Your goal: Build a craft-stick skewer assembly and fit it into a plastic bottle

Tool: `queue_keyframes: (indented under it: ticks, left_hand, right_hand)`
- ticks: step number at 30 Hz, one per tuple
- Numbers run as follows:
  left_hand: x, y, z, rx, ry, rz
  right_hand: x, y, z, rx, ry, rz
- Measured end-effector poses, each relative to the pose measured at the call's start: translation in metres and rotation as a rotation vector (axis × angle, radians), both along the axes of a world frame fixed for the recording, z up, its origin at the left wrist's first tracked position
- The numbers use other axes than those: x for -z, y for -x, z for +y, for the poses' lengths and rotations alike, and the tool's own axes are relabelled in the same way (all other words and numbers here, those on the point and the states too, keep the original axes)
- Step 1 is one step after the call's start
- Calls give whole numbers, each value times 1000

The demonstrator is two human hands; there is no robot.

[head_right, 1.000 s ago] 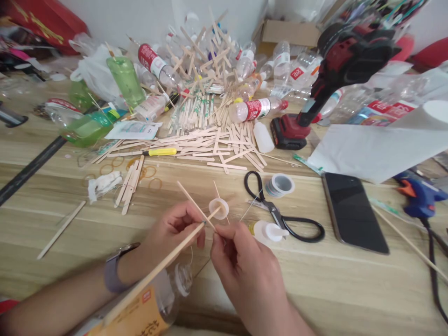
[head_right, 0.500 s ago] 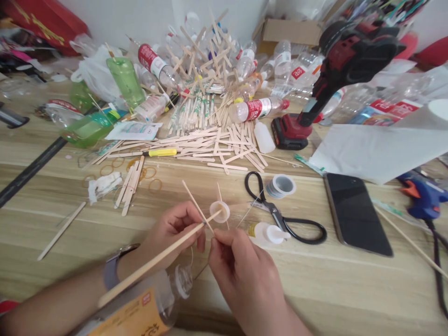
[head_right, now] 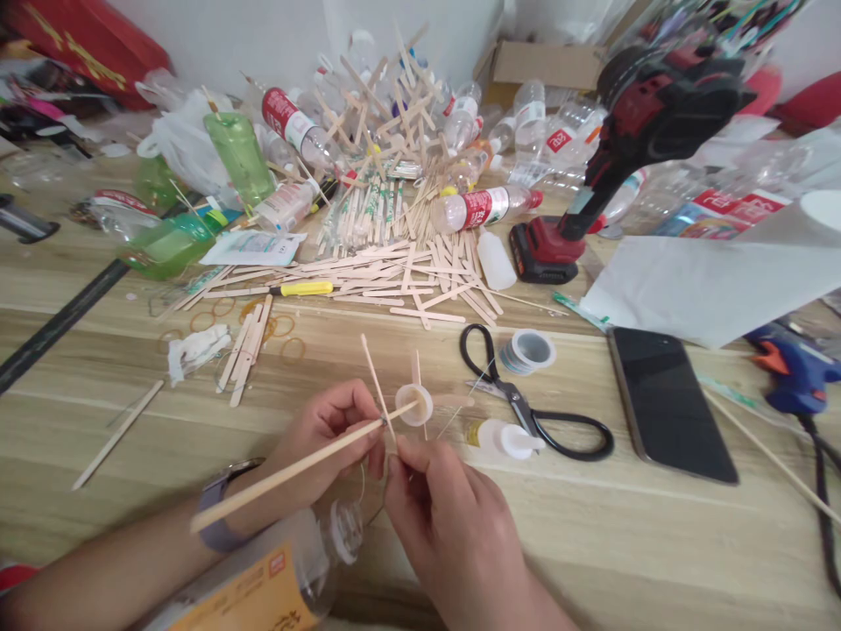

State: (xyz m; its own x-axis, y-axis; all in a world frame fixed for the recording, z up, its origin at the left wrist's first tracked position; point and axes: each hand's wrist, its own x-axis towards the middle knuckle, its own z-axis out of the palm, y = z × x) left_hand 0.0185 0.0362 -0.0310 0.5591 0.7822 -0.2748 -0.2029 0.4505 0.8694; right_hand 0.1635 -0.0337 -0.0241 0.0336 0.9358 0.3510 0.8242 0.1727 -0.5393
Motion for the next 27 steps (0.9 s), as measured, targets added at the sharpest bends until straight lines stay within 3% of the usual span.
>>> queue_keyframes:
  ticks: [21, 27]
  left_hand:
    - [6, 0, -2, 23, 21, -67]
    - [2, -1, 1, -10, -7, -52]
  right_hand:
    - [1, 2, 0, -74, -104, -48]
    - [2, 2, 0, -99, -142, -67]
